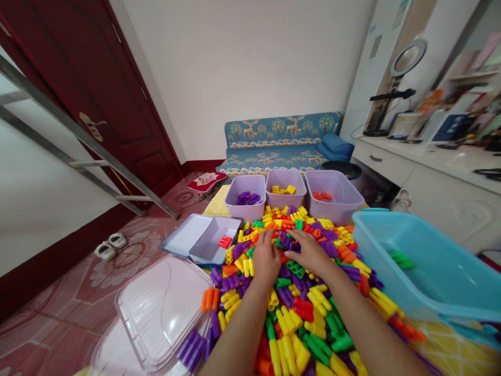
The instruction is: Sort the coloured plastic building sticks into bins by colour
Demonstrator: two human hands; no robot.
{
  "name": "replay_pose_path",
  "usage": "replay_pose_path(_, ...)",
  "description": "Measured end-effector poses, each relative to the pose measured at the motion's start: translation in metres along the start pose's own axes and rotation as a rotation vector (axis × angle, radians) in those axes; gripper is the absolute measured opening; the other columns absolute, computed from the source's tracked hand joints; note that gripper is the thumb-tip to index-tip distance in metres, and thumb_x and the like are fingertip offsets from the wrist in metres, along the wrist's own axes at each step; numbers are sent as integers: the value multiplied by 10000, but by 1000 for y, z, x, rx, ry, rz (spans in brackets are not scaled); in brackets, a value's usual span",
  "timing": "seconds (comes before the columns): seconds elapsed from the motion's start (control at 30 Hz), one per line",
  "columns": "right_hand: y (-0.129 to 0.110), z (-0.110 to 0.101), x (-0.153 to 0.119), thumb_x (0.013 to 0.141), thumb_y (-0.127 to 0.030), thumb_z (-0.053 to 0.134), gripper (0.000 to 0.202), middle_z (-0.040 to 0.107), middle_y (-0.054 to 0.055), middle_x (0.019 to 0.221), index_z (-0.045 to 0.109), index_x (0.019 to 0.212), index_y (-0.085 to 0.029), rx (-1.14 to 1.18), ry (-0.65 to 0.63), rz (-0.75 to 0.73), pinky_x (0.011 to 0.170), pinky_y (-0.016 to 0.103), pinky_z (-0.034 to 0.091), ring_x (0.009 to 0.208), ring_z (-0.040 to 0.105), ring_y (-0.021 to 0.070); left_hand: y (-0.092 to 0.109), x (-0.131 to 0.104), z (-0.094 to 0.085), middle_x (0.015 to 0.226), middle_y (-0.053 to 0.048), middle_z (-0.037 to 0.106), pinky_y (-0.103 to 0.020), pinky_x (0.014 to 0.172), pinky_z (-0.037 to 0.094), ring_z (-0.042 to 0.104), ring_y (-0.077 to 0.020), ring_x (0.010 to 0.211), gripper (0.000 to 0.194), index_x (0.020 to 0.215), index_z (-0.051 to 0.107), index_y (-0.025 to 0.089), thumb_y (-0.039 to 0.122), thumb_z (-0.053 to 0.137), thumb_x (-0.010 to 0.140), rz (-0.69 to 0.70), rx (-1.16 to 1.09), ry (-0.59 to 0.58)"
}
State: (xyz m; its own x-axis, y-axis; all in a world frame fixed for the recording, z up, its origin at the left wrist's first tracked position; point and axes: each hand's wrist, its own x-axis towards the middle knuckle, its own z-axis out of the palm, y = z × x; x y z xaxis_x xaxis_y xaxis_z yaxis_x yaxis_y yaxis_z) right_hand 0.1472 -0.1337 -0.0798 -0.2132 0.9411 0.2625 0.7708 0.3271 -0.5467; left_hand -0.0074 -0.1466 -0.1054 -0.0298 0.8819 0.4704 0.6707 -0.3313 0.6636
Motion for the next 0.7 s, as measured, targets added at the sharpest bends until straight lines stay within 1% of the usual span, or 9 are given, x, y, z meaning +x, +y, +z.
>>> replay_pose_path(0.03,3,3,-2,725,-241,677,599,535,133,1358,564,1312,-198,1,-30,3,1076,488,373,1280,468,303,-1,0,1,1347,-106,532,-364,1057,433,509,-218,1249,546,1332,507,174,37,435,809,6,6,0)
replay_pose_path(0.1,5,6,-3,719,-202,665,582,518,133,1363,579,1295,-204,24,-44,-5,1067,469,384,1270,477,291,-2,0,1,1373,-97,523,-363,1083,408,486,-213,1279,544,1345,501,179,47,431,822,31,18,-26)
replay_pose_path(0.17,4,6,-1,695,-140,644,505,555,128,1297,636,1198,-188,75,-24,-24,1044,431,410,1204,531,262,0,0,-1,1350,-81,553,-369,1074,413,507,-213,1253,506,1327,526,198,77,442,842,49,39,-66)
replay_pose_path(0.23,3,3,3,676,-105,623,403,625,104,1171,676,1068,-180,174,-22,-47,1006,400,442,1106,587,231,4,0,-4,1284,-60,606,-369,1036,438,546,-213,1191,458,1279,570,221,98,446,855,56,63,-106)
replay_pose_path(0.33,5,-1,4,704,-128,592,301,691,61,1016,675,987,-188,409,-60,-34,940,377,485,973,641,196,10,0,-9,1159,-42,672,-348,969,469,588,-207,1094,410,1198,628,229,99,448,853,53,82,-145)
replay_pose_path(0.43,10,-7,-3,757,-189,567,274,713,54,981,667,1013,-185,575,-40,19,906,373,510,934,664,188,13,0,-11,1105,-30,692,-327,934,475,602,-202,1054,409,1141,663,235,72,480,814,50,96,-153)
replay_pose_path(0.5,12,-15,-13,782,-231,567,286,713,68,1027,666,1046,-187,539,6,56,907,392,515,965,664,202,12,0,-10,1057,-26,706,-319,897,485,617,-202,1014,363,1086,691,236,87,493,821,45,110,-158)
replay_pose_path(0.6,11,-32,-32,795,-271,579,312,674,87,1172,674,1085,-209,359,80,56,929,426,507,1076,631,237,10,0,-8,998,-25,727,-319,837,497,641,-205,950,275,1021,718,241,173,494,876,26,130,-177)
replay_pose_path(0.7,11,-49,-55,796,-311,597,294,679,84,1165,693,1059,-224,225,132,17,984,458,472,1106,619,258,8,-1,-6,1021,-28,736,-319,829,494,652,-209,946,263,1040,717,250,225,498,898,2,144,-176)
